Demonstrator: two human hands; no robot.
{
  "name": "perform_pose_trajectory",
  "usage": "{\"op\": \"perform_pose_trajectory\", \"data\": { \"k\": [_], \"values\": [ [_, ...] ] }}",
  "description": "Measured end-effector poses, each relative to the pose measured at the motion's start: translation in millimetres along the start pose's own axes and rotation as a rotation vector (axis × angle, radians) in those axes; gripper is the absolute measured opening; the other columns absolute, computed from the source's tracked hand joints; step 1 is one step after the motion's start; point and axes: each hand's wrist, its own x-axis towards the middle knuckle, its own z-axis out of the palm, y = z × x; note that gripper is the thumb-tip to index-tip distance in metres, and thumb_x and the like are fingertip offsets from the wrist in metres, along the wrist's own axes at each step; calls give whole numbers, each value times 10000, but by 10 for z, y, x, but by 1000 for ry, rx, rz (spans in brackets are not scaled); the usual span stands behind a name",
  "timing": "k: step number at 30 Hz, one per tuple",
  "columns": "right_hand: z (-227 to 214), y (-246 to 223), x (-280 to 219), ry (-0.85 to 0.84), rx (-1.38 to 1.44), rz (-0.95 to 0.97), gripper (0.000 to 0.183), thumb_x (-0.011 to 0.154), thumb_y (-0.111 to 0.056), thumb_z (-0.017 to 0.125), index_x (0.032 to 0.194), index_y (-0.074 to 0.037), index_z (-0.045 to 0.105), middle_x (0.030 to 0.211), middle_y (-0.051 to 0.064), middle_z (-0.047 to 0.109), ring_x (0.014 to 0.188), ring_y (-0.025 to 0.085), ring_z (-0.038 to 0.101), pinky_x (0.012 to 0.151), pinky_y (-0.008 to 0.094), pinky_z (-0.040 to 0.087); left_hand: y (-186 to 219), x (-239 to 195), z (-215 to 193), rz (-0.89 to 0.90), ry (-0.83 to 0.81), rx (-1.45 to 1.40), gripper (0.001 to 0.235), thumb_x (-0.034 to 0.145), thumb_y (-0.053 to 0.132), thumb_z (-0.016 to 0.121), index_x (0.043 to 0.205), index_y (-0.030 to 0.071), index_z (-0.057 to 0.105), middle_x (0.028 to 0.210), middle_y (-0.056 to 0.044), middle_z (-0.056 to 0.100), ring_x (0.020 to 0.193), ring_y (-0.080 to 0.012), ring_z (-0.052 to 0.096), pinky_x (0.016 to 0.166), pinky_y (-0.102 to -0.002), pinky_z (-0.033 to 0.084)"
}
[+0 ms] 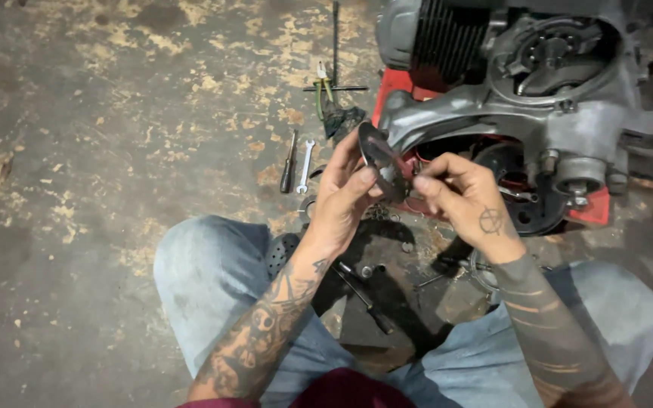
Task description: Inspecting and cleaning motorcycle clutch plates during an engine rebuild
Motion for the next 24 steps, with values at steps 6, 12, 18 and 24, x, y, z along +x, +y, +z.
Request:
{"op": "perform_pose_trajectory", "data": {
  "k": [6,12,18,24],
  "values": [
    [-54,80,-40,17,-72,-14,198,952,-240,732,977,-46,707,559,41,562,526,90,518,477,224,419,-51,44,-75,9,52,37,800,885,317,798,1567,114,431,1503,-121,483,1258,-246,562,963,-420,596],
    [17,333,-221,-3,106,61,147,960,-185,701,908,-48,685,647,112,611,523,152,596,410,233,443,198,3,14,176,125,313,986,781,304,883,1584,36,378,1563,-266,392,1399,-423,447,1049,-547,532],
    [60,783,-387,-21,-3,197,244,908,-237,776,1005,-20,719,649,127,641,547,158,591,424,278,476,249,-4,-62,365,260,412,1064,756,226,922,1613,68,311,1583,-232,258,1395,-416,382,1059,-553,532],
    [-28,302,-458,146,20,134,145,990,-157,661,974,-13,669,573,78,490,519,128,456,446,231,357,176,-15,-32,471,204,423,1101,720,338,928,1604,72,329,1533,-225,298,1408,-418,379,1063,-608,530]
  ]
}}
